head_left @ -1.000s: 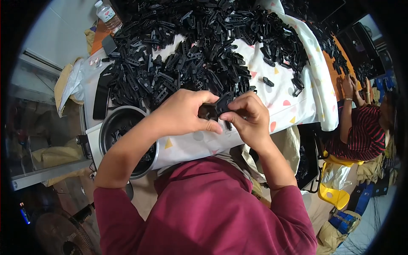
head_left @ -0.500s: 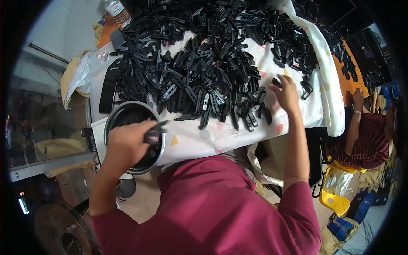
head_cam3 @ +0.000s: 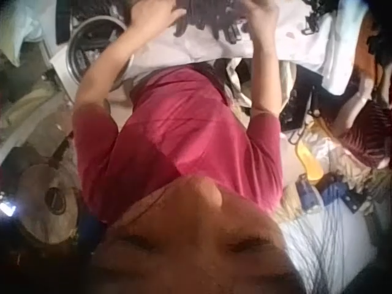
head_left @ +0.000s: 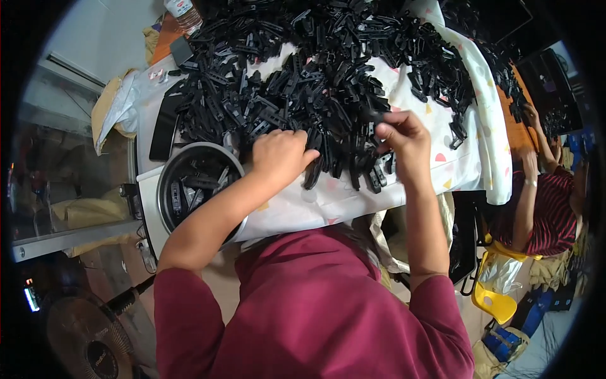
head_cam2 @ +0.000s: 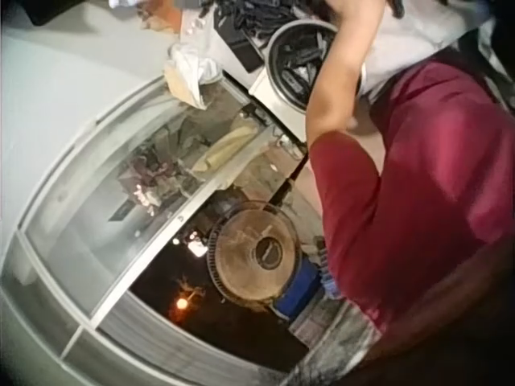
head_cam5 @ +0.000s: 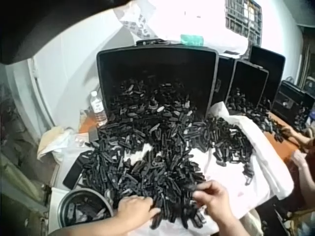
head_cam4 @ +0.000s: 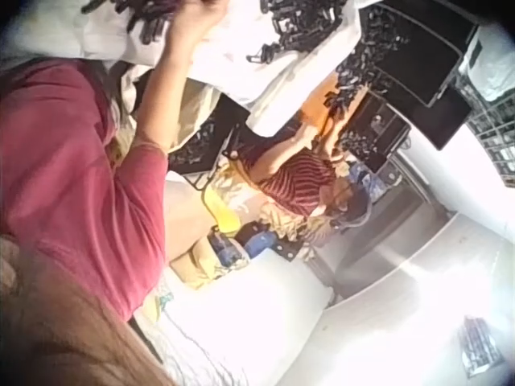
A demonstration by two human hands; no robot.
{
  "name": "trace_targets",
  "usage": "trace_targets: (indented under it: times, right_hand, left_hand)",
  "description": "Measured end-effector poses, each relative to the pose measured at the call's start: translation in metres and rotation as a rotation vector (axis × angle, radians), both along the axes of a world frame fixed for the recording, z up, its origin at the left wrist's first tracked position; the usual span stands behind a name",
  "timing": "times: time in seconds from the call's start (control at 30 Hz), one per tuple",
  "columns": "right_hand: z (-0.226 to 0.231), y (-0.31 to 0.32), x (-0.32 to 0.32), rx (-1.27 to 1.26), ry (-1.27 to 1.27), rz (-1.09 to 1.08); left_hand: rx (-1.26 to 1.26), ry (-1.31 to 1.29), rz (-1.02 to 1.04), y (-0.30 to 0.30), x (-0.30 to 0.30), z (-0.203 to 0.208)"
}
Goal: Assembling small black plastic components by hand and placing them into a metal bowl.
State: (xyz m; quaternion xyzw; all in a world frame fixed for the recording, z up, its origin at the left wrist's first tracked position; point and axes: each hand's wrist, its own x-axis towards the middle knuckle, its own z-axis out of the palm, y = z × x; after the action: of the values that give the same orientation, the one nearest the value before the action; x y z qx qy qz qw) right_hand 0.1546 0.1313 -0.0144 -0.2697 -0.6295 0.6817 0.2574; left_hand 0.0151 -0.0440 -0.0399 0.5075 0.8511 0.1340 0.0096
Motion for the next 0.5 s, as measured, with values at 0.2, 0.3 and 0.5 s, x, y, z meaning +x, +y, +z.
trace_targets:
  times: [0.2,0.3,0.5]
  right_hand:
    - [-0.006,-0.038,0.022,0.165,0.117,0.298]
    - [0.005,-0.048,0.013,0.616,0.102,0.277]
    - [0.006,-0.06,0.014,0.747,0.194,0.121]
  left_hand:
    - [0.132,-1.154,0.139,-0.001,-0.015,0.025]
    - [0.203,-1.484,0.032,-0.005,-0.005,0.044]
    - [0.221,-0.99,-0.191,-0.017,0.004,0.052]
